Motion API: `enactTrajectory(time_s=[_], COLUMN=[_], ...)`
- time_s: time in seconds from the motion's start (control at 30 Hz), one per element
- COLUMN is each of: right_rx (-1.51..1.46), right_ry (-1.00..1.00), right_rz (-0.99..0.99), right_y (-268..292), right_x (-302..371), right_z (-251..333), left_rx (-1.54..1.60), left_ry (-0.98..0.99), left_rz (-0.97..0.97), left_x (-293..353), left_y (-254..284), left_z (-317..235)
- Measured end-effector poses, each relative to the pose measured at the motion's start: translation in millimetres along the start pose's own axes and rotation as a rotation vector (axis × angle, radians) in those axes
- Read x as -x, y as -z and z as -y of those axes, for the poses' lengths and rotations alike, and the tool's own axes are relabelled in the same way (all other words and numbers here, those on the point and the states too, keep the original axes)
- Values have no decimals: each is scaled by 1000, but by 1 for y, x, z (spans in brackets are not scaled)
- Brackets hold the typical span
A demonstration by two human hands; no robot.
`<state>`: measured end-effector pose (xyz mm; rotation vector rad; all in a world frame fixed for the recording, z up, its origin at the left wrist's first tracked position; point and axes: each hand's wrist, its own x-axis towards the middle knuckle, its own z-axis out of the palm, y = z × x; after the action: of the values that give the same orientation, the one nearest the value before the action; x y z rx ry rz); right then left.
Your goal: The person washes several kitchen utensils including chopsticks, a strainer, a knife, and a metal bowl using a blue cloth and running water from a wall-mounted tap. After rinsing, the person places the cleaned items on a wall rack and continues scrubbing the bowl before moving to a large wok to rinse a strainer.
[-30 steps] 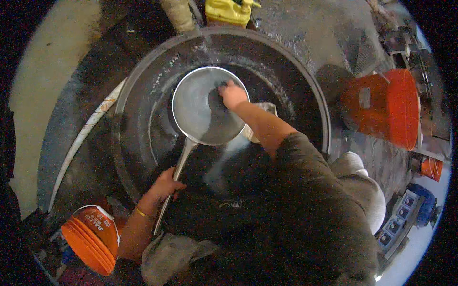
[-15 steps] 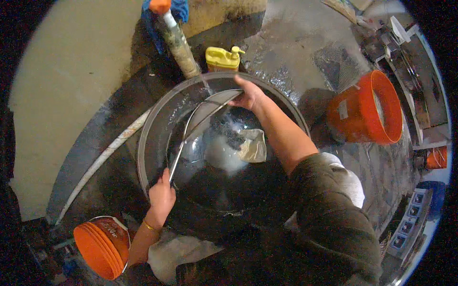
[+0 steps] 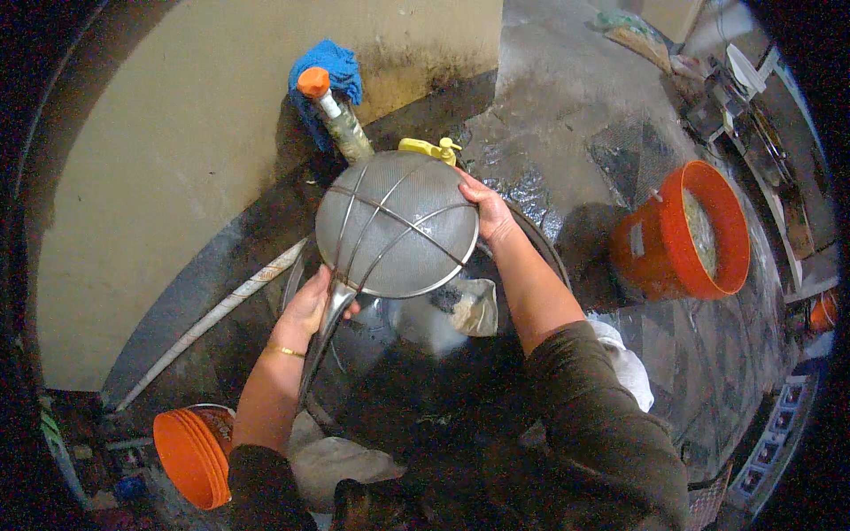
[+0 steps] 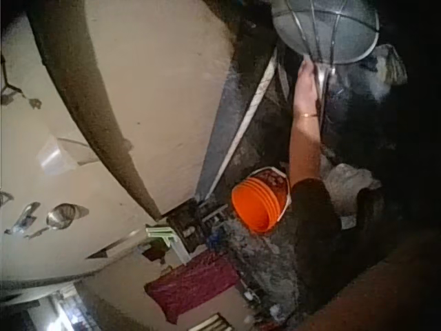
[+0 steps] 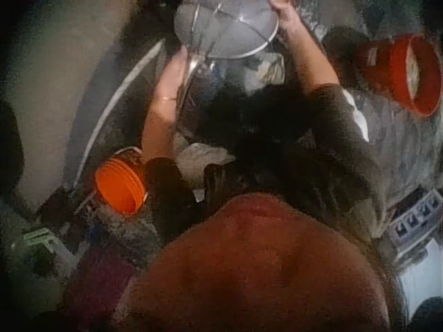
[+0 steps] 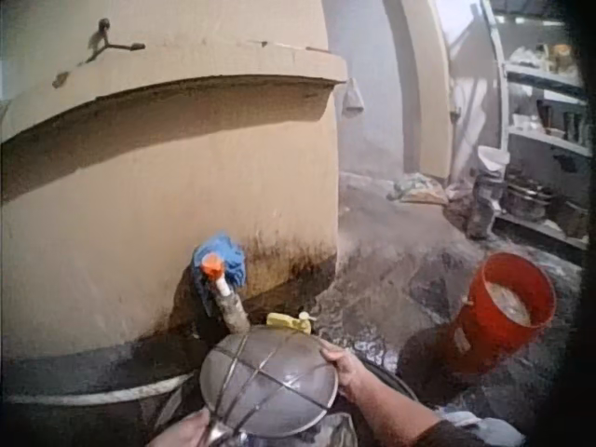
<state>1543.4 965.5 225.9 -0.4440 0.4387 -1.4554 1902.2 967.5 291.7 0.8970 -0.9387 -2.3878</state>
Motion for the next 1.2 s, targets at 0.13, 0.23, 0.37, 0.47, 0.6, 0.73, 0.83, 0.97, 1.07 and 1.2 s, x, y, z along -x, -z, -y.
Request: enactTrajectory(time_s=[0.13, 0.23, 0.37, 0.47, 0.6, 0.73, 0.83, 0.97, 1.07, 1.2], right_rx=[107, 502, 1012, 1587, 1971, 1627, 1971, 1947, 1682, 1466], right_ry=[-72, -120, 127, 437, 196, 6, 86, 390, 387, 282], right_rz=[-53, -216, -212, 73, 16, -230, -3, 115, 22, -158], right_y=[11, 2, -37, -65, -87, -111, -129, -122, -87, -24], right_x=[-13, -27, -42, -60, -95, -108, -91, -75, -98, -123], right_z=[13, 24, 4, -31, -48, -38, -47, -72, -71, -49], left_rx=[-172, -164, -345, -406, -392, -524, -454, -437, -457, -473], left_ry=[-52, -69, -205, -171, -203, -160, -188, -193, -188, -188], left_rz=[58, -14, -44, -121, -96, -188, -158, -141, -130, -86], left_x=[-29, -38, -49, -50, -41, -27, -25, -29, -28, -28], left_y=[-18, -21, -24, -30, -35, -26, -16, -6, -5, 1], left_z=[-10, -10, -8, -4, 1, 2, -1, -1, 4, 7])
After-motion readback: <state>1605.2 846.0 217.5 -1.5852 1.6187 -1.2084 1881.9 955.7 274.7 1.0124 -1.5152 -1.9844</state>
